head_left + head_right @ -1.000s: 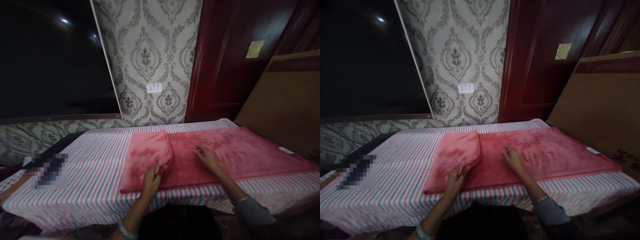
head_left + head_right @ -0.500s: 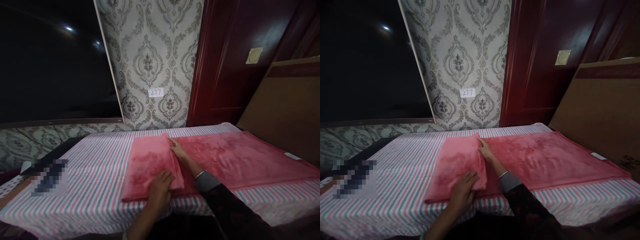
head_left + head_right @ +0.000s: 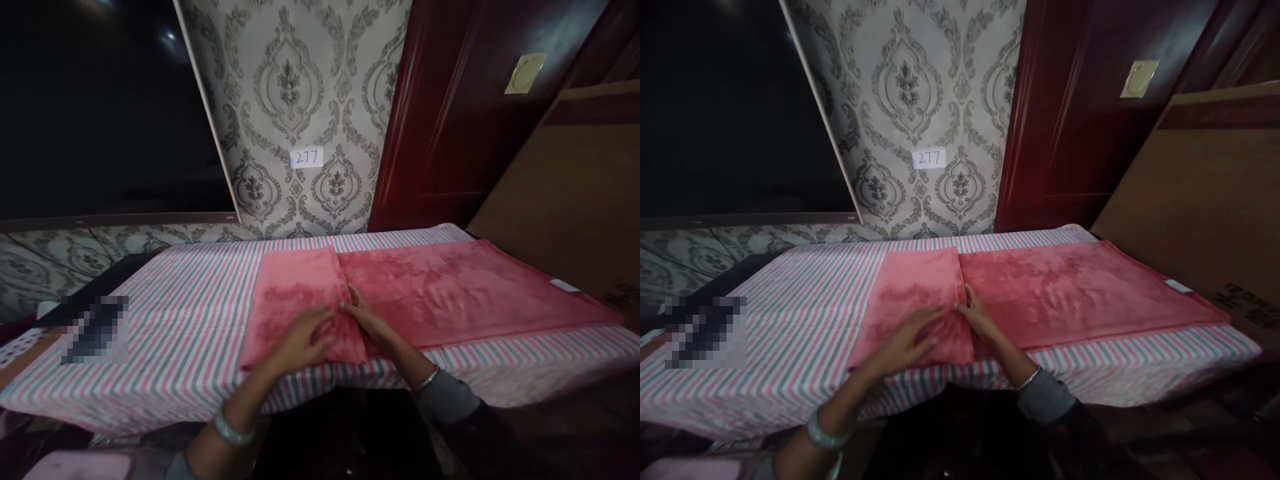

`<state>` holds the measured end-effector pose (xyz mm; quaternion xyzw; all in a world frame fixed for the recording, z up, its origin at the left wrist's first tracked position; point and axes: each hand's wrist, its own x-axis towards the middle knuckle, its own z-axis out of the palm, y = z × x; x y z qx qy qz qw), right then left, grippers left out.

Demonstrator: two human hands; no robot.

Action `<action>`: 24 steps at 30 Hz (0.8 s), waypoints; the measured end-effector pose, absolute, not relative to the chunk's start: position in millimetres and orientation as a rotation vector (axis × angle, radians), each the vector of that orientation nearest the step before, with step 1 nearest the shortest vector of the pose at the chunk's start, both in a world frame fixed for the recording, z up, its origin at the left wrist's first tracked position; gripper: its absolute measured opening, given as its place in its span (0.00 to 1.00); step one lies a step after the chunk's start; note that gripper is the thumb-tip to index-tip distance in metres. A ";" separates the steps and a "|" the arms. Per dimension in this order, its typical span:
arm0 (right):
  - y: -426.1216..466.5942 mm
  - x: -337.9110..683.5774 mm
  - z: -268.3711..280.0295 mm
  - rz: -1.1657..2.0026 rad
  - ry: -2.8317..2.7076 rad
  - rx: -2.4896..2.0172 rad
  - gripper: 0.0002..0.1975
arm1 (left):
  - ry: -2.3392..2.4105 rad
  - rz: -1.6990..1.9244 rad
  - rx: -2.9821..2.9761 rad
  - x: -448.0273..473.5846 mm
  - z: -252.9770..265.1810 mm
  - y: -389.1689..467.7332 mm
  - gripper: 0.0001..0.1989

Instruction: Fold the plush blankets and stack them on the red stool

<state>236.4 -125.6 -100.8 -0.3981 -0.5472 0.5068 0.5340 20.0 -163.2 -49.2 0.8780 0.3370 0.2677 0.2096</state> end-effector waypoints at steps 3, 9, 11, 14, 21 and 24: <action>-136.1 237.0 -103.4 1.212 -1.304 -0.991 0.43 | 1.316 0.691 2.496 0.2 -34.8 -122.5 0.27; -133.4 243.9 -123.0 1.029 -1.435 -1.223 0.45 | 1.826 0.239 2.645 -19.8 -68.3 -83.1 0.32; -134.3 246.9 -126.2 1.047 -1.436 -1.172 0.43 | 1.837 0.256 2.712 -22.5 -81.2 -83.2 0.31; -136.5 252.3 -120.8 1.018 -1.486 -1.163 0.43 | 1.839 0.302 2.736 -24.3 -89.6 -83.5 0.31; -128.9 228.7 -72.9 0.363 -1.903 -1.382 0.36 | 1.863 0.303 2.756 -22.9 -88.2 -82.2 0.31; -128.2 207.1 -69.5 0.311 -2.083 -1.405 0.37 | 1.859 0.309 2.757 -23.2 -87.8 -84.2 0.31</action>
